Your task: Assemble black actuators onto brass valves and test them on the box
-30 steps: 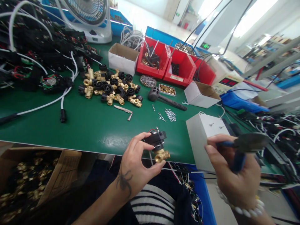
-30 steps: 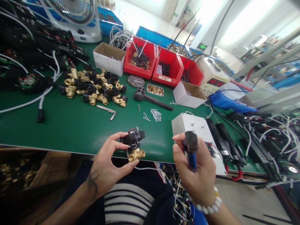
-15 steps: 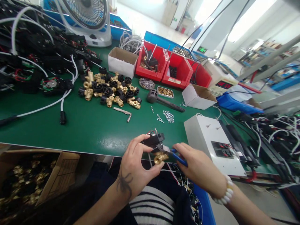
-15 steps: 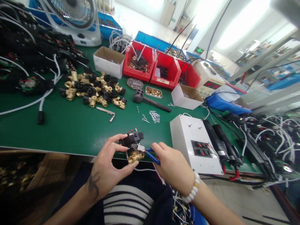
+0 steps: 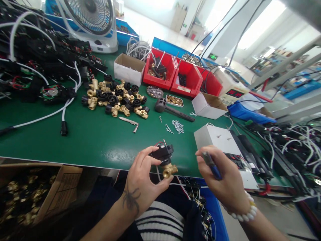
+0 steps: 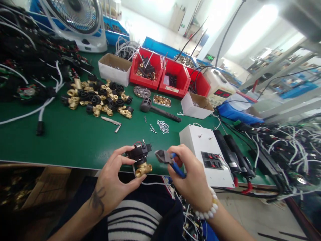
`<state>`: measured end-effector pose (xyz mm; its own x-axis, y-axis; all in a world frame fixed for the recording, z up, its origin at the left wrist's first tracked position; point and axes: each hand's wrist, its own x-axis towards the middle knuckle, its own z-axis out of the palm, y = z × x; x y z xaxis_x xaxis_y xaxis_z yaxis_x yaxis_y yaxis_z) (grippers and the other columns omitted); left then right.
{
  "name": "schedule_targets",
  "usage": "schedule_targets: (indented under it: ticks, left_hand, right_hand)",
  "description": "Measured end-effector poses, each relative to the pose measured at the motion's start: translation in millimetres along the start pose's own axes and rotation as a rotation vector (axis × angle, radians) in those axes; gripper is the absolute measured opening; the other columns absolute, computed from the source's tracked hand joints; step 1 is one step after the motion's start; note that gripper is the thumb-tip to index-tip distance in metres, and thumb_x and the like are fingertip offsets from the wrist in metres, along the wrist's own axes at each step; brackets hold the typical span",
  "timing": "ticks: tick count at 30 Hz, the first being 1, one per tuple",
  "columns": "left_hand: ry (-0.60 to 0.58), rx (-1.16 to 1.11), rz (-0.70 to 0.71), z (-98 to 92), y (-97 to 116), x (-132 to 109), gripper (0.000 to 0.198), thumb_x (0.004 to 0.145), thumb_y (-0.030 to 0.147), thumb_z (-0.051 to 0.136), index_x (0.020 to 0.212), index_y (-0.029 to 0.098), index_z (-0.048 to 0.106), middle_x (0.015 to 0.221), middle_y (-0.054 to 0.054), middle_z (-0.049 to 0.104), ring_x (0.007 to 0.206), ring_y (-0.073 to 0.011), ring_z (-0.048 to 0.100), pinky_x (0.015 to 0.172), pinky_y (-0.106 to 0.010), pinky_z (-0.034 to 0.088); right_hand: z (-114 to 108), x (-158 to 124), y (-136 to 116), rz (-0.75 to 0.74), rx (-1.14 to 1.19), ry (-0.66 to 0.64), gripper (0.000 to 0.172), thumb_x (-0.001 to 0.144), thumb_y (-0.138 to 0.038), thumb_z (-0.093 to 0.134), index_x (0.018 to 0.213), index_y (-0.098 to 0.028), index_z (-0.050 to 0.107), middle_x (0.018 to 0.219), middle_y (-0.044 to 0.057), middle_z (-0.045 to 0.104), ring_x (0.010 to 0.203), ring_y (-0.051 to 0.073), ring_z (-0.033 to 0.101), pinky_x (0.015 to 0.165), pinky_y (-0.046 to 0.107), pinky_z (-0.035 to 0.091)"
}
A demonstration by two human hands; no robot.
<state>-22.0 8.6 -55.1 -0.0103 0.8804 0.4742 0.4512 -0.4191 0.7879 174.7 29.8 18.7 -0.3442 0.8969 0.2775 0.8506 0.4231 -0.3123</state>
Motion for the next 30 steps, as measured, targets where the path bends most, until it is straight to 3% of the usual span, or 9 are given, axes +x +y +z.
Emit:
schedule_targets:
  ticks: [5, 10, 12, 15, 18, 20, 24, 27, 30]
  left_hand:
    - [-0.007, 0.010, 0.014, 0.5, -1, 0, 0.028, 0.071, 0.019, 0.076, 0.089, 0.017, 0.055, 0.117, -0.017, 0.063, 0.112, -0.0280, 0.062, 0.094, -0.046, 0.054]
    - [-0.002, 0.004, 0.005, 1.6, -2, -1, 0.030, 0.071, 0.020, 0.077, 0.090, 0.017, 0.054, 0.119, -0.016, 0.062, 0.111, -0.0271, 0.063, 0.093, -0.045, 0.055]
    - [-0.001, 0.006, 0.010, 1.2, -2, -1, 0.030, 0.071, 0.019, 0.076, 0.090, 0.017, 0.054, 0.118, -0.016, 0.063, 0.111, -0.0270, 0.062, 0.094, -0.045, 0.054]
    - [-0.009, 0.006, 0.018, 0.4, -2, -1, 0.029, 0.071, 0.020, 0.076, 0.090, 0.017, 0.054, 0.118, -0.016, 0.062, 0.112, -0.0276, 0.062, 0.094, -0.046, 0.054]
    - [-0.012, -0.019, -0.016, 0.5, -3, -2, 0.030, 0.073, 0.022, 0.076, 0.092, 0.019, 0.053, 0.120, -0.014, 0.062, 0.113, -0.0277, 0.062, 0.094, -0.047, 0.055]
    - [0.000, -0.056, -0.063, 0.6, -3, -3, 0.037, 0.073, 0.022, 0.076, 0.101, 0.019, 0.052, 0.122, -0.014, 0.061, 0.114, -0.0275, 0.062, 0.093, -0.047, 0.056]
    - [0.007, -0.069, -0.021, -3.6, -2, -2, 0.059, 0.075, 0.021, 0.075, 0.125, 0.020, 0.043, 0.127, -0.014, 0.057, 0.120, -0.0268, 0.058, 0.096, -0.046, 0.055]
    - [-0.026, -0.016, 0.138, -10.4, 5, 5, 0.063, 0.076, 0.019, 0.074, 0.130, 0.018, 0.041, 0.128, -0.015, 0.057, 0.123, -0.0252, 0.055, 0.103, -0.044, 0.051]
    - [-0.071, 0.038, 0.299, -15.7, 16, 14, 0.063, 0.078, 0.016, 0.074, 0.131, 0.016, 0.041, 0.128, -0.015, 0.057, 0.127, -0.0221, 0.052, 0.110, -0.038, 0.045]
  right_hand:
    - [4, 0, 0, -0.060, -0.208, -0.287, 0.019, 0.078, -0.008, 0.048, 0.089, -0.019, 0.059, 0.073, 0.004, 0.059, 0.057, 0.017, 0.056, 0.052, 0.028, 0.042]
    - [0, 2, 0, -0.042, -0.048, 0.015, 0.016, 0.084, -0.008, 0.047, 0.093, -0.018, 0.055, 0.078, 0.005, 0.058, 0.065, 0.016, 0.057, 0.059, 0.025, 0.046]
    - [4, 1, 0, -0.055, -0.102, -0.044, 0.017, 0.082, -0.008, 0.046, 0.090, -0.018, 0.057, 0.075, 0.004, 0.058, 0.061, 0.016, 0.055, 0.055, 0.026, 0.044]
    - [12, 0, 1, -0.049, -0.152, -0.248, 0.022, 0.080, -0.007, 0.047, 0.092, -0.017, 0.061, 0.075, 0.005, 0.060, 0.060, 0.018, 0.057, 0.054, 0.027, 0.044]
    - [20, -1, 5, 0.094, -0.060, -0.158, 0.020, 0.087, -0.016, 0.050, 0.103, -0.017, 0.061, 0.084, 0.007, 0.065, 0.070, 0.019, 0.063, 0.063, 0.029, 0.051]
    - [29, -1, 11, 0.188, -0.140, -0.072, 0.026, 0.093, -0.030, 0.052, 0.110, -0.014, 0.061, 0.086, 0.010, 0.066, 0.072, 0.022, 0.064, 0.066, 0.035, 0.053]
    - [49, -2, 24, 0.163, -0.290, -0.033, 0.043, 0.091, -0.044, 0.055, 0.117, -0.011, 0.064, 0.106, 0.023, 0.065, 0.099, 0.037, 0.064, 0.081, 0.056, 0.053]
    - [50, -2, 18, 0.206, 0.091, 0.050, 0.050, 0.092, -0.047, 0.055, 0.132, -0.017, 0.056, 0.129, 0.021, 0.059, 0.121, 0.035, 0.056, 0.098, 0.058, 0.046]
    - [37, -3, -2, 0.313, 0.781, -0.092, 0.063, 0.095, -0.052, 0.047, 0.149, -0.023, 0.034, 0.120, 0.013, 0.067, 0.110, 0.025, 0.065, 0.097, 0.047, 0.051]
